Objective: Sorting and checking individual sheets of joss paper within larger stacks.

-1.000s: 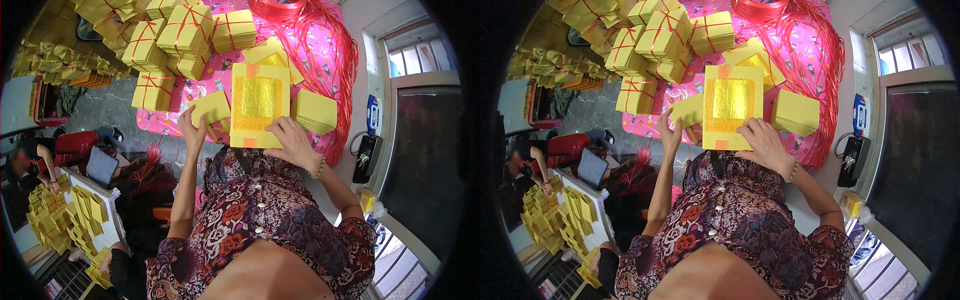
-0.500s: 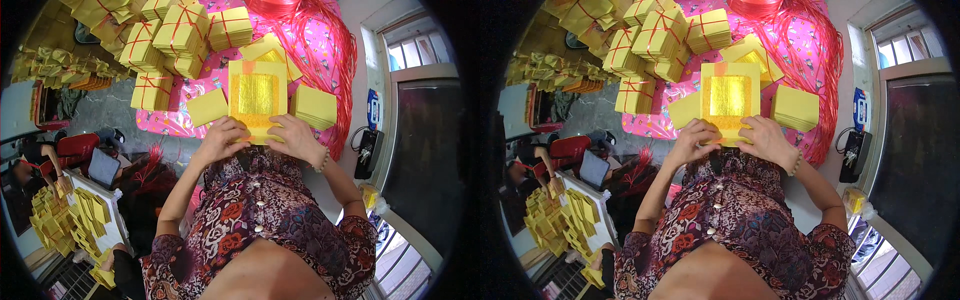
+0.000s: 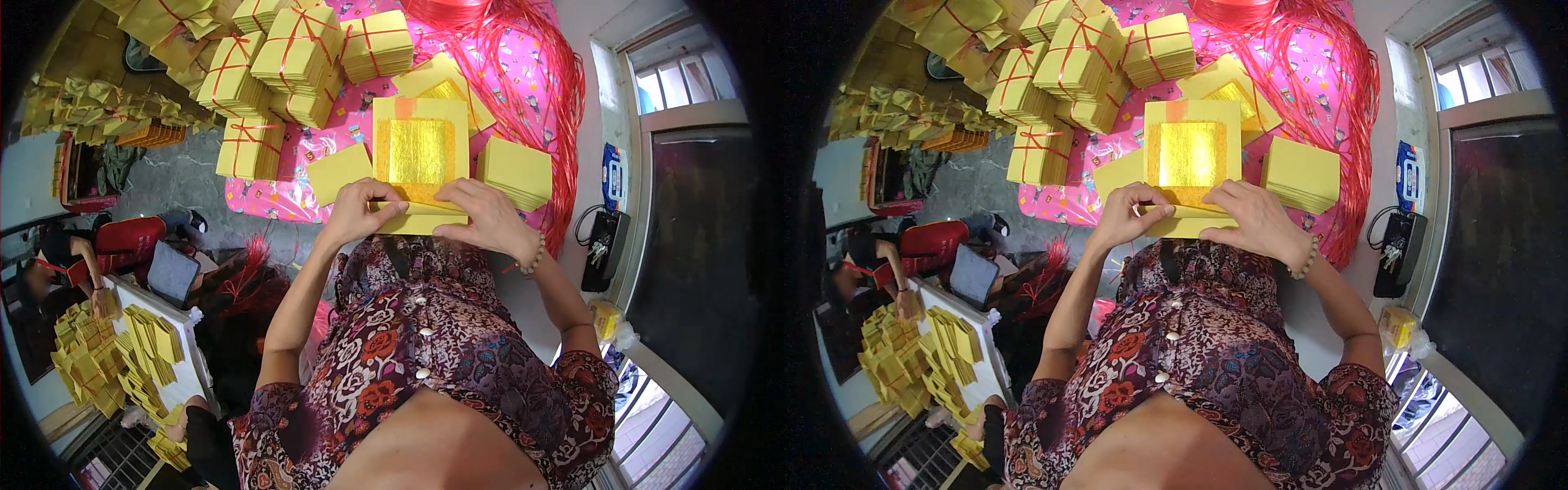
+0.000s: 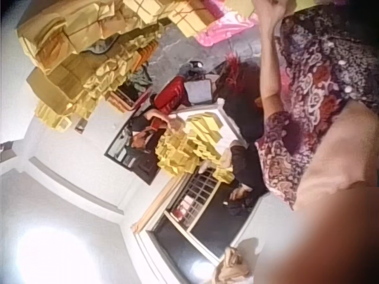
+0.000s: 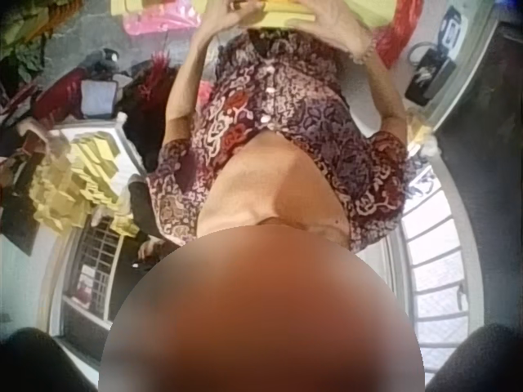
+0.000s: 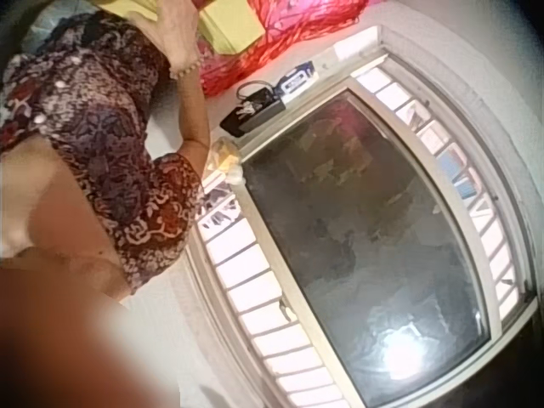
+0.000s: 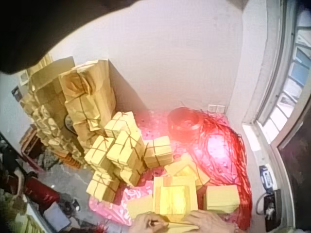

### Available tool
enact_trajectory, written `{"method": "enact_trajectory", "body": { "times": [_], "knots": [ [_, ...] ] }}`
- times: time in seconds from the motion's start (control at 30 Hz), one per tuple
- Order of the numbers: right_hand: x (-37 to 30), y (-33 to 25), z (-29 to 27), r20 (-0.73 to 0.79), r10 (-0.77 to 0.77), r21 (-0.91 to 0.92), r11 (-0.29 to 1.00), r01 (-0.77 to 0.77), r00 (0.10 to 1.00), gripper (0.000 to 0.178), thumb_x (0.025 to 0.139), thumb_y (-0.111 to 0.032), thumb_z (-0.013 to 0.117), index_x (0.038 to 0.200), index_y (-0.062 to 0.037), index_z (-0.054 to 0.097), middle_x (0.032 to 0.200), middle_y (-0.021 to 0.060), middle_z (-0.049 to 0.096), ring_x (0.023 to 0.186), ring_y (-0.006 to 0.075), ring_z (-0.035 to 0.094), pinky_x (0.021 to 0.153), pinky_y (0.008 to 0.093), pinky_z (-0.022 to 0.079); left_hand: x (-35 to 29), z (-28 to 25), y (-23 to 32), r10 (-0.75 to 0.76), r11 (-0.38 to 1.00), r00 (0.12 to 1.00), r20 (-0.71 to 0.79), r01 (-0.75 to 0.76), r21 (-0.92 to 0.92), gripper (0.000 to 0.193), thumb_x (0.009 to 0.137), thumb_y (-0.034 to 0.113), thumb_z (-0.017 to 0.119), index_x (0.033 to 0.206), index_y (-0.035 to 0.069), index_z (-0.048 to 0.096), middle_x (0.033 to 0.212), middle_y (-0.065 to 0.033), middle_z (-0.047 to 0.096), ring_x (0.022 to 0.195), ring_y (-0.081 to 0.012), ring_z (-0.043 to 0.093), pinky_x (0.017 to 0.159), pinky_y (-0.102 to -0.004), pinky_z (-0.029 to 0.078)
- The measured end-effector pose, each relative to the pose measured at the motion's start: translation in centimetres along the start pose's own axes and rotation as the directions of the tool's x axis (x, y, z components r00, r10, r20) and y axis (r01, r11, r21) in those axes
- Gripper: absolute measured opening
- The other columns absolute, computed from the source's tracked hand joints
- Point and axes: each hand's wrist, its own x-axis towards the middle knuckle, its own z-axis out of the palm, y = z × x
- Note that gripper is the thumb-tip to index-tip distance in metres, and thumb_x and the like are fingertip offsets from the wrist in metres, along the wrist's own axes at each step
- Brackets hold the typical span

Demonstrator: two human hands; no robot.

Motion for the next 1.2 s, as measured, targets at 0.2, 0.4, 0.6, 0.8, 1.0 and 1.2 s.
{"method": "enact_trajectory", "body": {
  "times": [0.2,0.4,0.6,0.8,1.0,1.2],
  "knots": [
    [-0.5,0.9,0.1,0.025,0.128,0.157,0.979,-0.13,0.991,0.026,0.086,-0.027,0.065,0.092,-0.0033,0.056,0.089,0.0111,0.058,0.079,0.03,0.06,0.068,0.0385,0.048,0.5,-0.5,0.2,-0.108,0.994,0.99,0.091,0.109,-0.003,0.017,0.079,0.024,0.074,0.081,0.007,0.07,0.076,-0.0028,0.066,0.066,-0.0099,0.057,0.058,-0.0258,0.043],
    [-0.8,0.7,0.3,0.022,0.192,0.265,0.945,-0.191,0.981,0.021,0.085,-0.021,0.066,0.089,-0.0028,0.057,0.084,0.0101,0.058,0.078,0.0279,0.06,0.068,0.0367,0.047,0.4,-0.2,0.0,-0.058,0.994,0.995,0.077,0.065,-0.086,0.012,0.078,0.018,0.072,0.079,0.006,0.069,0.074,-0.0009,0.065,0.065,-0.0087,0.056,0.059,-0.025,0.044],
    [-0.5,-0.4,0.6,-0.247,0.179,0.228,0.966,-0.123,0.952,0.027,0.079,-0.022,0.073,0.084,-0.0018,0.056,0.079,0.0067,0.055,0.073,0.027,0.058,0.068,0.0355,0.047,0.6,0.1,-0.6,-0.055,0.985,0.996,0.077,0.066,-0.161,0.013,0.078,0.019,0.067,0.079,0.006,0.07,0.071,-0.0017,0.065,0.064,-0.0089,0.059,0.061,-0.0252,0.048],
    [-4.0,0.7,1.0,-0.379,-0.011,-0.027,1.0,0.001,0.925,0.032,0.073,-0.019,0.078,0.088,-0.0046,0.054,0.092,0.0101,0.052,0.082,0.0271,0.053,0.067,0.0351,0.046,1.0,-0.1,-1.8,-0.105,0.97,0.989,0.102,0.125,-0.208,0.01,0.086,0.014,0.058,0.082,0.005,0.059,0.068,0.0039,0.053,0.063,-0.0047,0.046,0.059,-0.0224,0.039],
    [-3.7,1.0,0.6,-0.096,0.005,-0.068,0.998,-0.011,0.995,0.046,0.069,-0.026,0.078,0.103,-0.0052,0.056,0.106,0.0121,0.052,0.098,0.0293,0.052,0.083,0.0388,0.045,1.5,-0.5,-2.7,-0.061,0.921,0.986,0.157,0.116,-0.371,0.009,0.092,0.015,0.052,0.088,0.007,0.052,0.069,0.0057,0.043,0.063,-0.0044,0.039,0.057,-0.0223,0.034],
    [-3.7,2.6,0.9,0.004,0.106,-0.128,0.986,-0.105,0.994,0.065,0.066,-0.033,0.078,0.121,-0.0084,0.052,0.122,0.012,0.047,0.112,0.031,0.046,0.096,0.0422,0.039,1.5,-0.4,-3.4,-0.052,0.9,0.975,0.214,0.138,-0.414,0.009,0.094,0.015,0.051,0.09,0.007,0.05,0.07,0.0067,0.039,0.063,-0.0036,0.035,0.056,-0.0215,0.031]
  ]
}}
